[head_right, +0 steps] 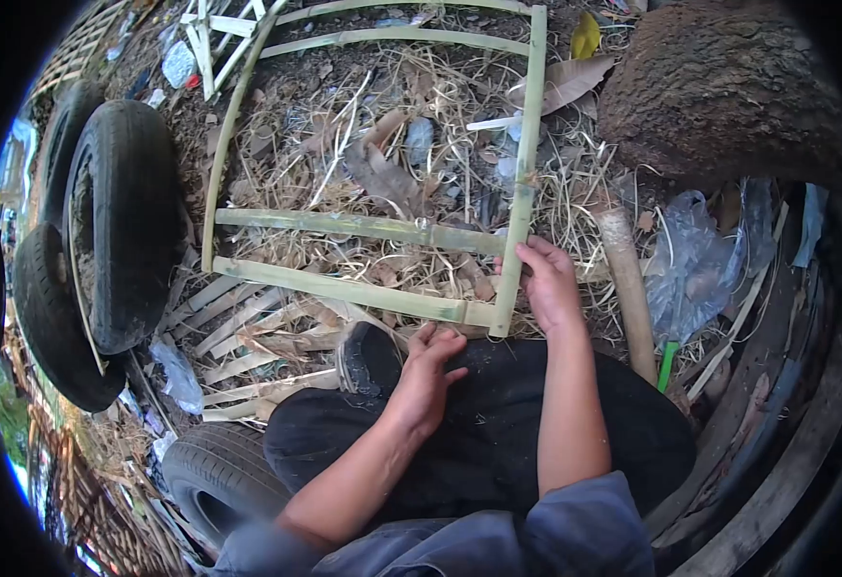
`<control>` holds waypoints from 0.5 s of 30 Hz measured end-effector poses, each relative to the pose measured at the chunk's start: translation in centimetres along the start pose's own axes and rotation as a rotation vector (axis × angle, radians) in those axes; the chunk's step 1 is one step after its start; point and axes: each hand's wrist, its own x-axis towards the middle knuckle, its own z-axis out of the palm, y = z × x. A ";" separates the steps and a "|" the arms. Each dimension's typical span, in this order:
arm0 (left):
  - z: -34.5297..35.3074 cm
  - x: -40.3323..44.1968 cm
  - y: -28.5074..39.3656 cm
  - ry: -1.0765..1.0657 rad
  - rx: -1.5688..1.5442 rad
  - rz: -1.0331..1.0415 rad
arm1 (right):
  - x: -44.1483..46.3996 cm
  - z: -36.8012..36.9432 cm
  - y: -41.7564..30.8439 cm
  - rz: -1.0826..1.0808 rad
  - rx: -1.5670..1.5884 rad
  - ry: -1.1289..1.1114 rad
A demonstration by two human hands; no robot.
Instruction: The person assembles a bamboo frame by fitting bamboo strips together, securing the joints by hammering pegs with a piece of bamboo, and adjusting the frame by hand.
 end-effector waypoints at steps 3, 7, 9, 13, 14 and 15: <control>1.0 -1.7 0.6 -0.046 0.110 0.018 | 0.1 -0.2 0.1 0.007 -0.054 0.000; 2.0 -1.8 0.2 -0.162 0.358 0.347 | -0.1 0.0 0.1 -0.125 -0.305 0.086; 1.7 -1.1 0.5 -0.173 0.555 0.475 | -0.3 0.4 -0.3 -0.144 -0.401 0.096; 2.8 -2.1 3.4 -0.103 1.049 0.860 | 0.1 0.4 0.1 -0.185 -0.465 0.127; 3.4 -2.9 4.6 -0.060 1.227 0.940 | 0.3 0.4 0.3 -0.199 -0.460 0.139; 4.0 -3.9 5.7 -0.078 1.382 0.944 | 0.6 0.6 0.5 -0.225 -0.438 0.150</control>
